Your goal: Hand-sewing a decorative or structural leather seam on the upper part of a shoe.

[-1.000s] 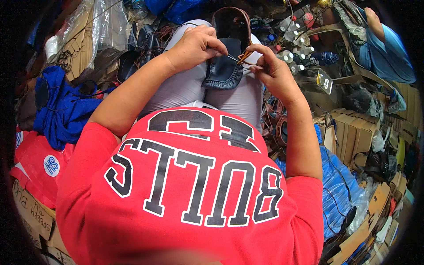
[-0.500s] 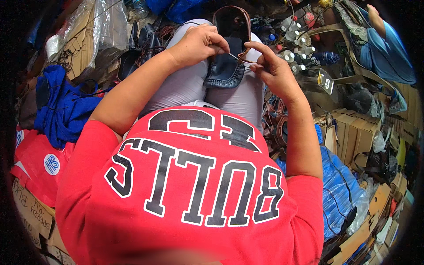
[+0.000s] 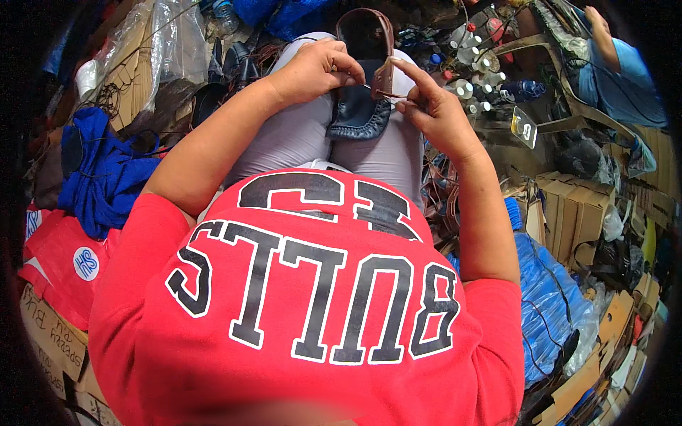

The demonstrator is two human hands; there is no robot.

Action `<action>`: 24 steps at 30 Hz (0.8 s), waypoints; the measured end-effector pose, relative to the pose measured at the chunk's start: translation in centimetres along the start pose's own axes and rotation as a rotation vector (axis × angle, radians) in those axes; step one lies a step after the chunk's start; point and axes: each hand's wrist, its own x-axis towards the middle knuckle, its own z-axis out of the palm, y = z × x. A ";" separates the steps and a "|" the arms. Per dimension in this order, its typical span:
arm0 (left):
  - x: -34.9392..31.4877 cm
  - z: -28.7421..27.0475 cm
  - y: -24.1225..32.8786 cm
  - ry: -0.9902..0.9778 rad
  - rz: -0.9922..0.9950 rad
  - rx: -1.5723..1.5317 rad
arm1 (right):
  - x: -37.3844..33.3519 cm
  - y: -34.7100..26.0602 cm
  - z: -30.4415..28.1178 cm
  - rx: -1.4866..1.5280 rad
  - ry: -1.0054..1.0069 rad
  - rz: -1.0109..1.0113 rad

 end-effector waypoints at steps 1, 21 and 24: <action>0.0 -0.1 -0.1 -0.003 0.005 0.006 | -0.1 0.0 0.1 0.023 0.031 -0.007; 0.3 -0.8 -0.7 -0.176 -0.102 -0.276 | -0.3 1.9 0.9 -0.040 0.126 -0.100; 0.2 -0.8 -0.6 -0.158 -0.094 -0.325 | -0.4 2.1 1.0 0.010 0.103 -0.007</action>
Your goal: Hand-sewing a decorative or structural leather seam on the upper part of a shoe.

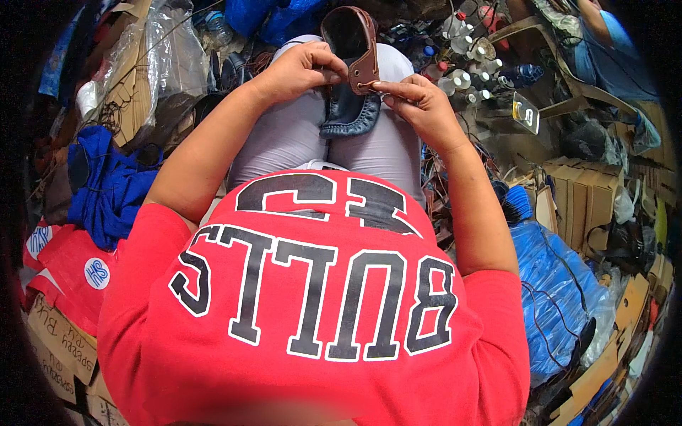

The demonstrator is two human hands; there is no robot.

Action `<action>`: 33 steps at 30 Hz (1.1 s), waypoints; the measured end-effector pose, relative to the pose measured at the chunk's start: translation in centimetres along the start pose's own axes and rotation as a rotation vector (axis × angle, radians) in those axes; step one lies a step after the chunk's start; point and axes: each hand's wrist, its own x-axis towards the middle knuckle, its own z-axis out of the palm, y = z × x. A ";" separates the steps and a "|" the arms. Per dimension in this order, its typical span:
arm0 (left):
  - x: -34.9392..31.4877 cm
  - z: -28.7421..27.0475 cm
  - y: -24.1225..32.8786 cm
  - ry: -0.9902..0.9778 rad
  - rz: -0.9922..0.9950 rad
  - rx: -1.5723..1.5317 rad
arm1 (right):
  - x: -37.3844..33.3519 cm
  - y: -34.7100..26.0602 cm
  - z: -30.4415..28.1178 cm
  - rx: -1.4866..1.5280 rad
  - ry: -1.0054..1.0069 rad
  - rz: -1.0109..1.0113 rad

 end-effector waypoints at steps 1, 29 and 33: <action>0.0 0.2 0.0 0.010 -0.025 0.029 | 0.1 0.3 0.1 0.029 -0.004 -0.007; -1.7 1.5 2.4 0.185 0.055 0.491 | 0.6 -1.5 -1.1 -0.128 -0.030 -0.026; -1.0 2.0 3.9 0.017 -0.099 0.566 | 1.2 -4.7 0.1 -0.810 -0.093 -0.254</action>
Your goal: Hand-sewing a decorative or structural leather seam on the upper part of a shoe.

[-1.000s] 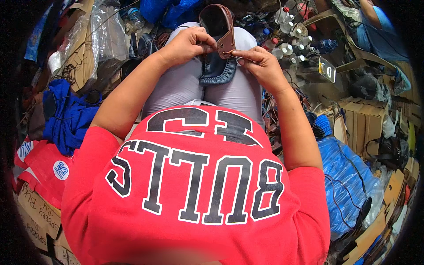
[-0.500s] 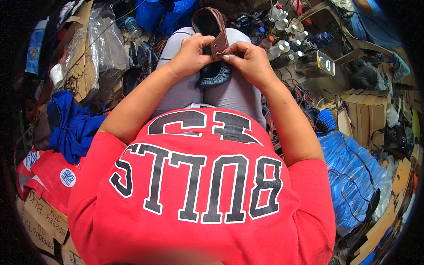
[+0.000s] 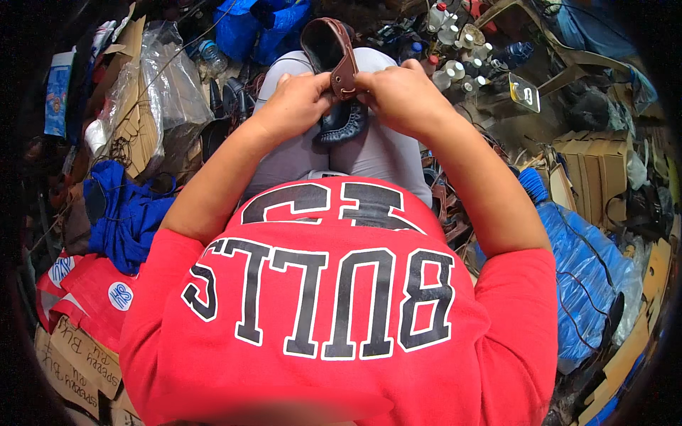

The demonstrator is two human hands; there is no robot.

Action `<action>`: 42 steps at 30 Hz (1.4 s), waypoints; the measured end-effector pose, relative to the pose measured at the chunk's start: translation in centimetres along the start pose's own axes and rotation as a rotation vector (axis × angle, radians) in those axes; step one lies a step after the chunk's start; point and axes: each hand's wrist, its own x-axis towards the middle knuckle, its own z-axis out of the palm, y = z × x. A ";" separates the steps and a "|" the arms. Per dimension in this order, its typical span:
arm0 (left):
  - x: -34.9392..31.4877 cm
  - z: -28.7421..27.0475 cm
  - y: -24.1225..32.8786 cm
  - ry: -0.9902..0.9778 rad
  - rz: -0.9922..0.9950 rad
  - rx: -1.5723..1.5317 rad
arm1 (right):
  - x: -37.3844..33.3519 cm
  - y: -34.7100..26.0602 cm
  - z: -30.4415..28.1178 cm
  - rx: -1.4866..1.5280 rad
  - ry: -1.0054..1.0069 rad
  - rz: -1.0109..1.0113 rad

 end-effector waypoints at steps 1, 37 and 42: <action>-0.1 -0.2 0.2 -0.008 0.033 0.048 | 0.2 0.2 0.2 -0.052 -0.035 -0.009; -11.3 -11.4 -16.8 0.807 -0.020 0.229 | -17.3 14.2 2.5 0.414 0.435 0.581; -4.7 -1.6 -0.8 0.267 0.133 -0.129 | -5.2 1.5 2.7 0.412 0.253 0.275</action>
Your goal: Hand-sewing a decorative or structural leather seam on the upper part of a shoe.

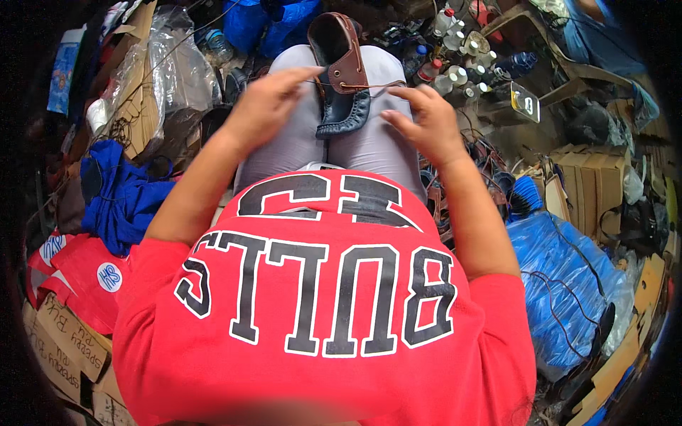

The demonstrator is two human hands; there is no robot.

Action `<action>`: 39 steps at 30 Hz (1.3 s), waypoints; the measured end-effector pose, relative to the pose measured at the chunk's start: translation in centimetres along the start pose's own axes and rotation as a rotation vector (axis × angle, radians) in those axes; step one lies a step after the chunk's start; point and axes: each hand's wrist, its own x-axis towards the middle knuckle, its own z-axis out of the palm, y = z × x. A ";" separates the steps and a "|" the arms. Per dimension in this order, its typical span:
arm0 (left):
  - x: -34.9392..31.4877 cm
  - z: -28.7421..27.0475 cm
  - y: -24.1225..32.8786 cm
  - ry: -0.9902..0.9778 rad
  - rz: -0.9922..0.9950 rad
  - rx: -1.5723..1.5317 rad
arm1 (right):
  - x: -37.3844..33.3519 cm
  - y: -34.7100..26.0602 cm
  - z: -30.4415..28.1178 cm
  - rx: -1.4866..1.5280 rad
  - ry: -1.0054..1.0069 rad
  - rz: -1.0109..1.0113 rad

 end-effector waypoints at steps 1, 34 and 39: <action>0.3 1.3 0.0 -0.019 -0.015 -0.037 | 0.6 -0.5 0.8 -0.005 0.068 -0.095; 0.3 -0.2 0.2 -0.328 -0.064 0.399 | 3.0 8.5 1.5 0.381 -0.064 0.283; 1.6 -7.5 -0.1 -0.353 -0.545 -0.237 | 1.7 9.8 -0.9 0.717 -0.240 0.463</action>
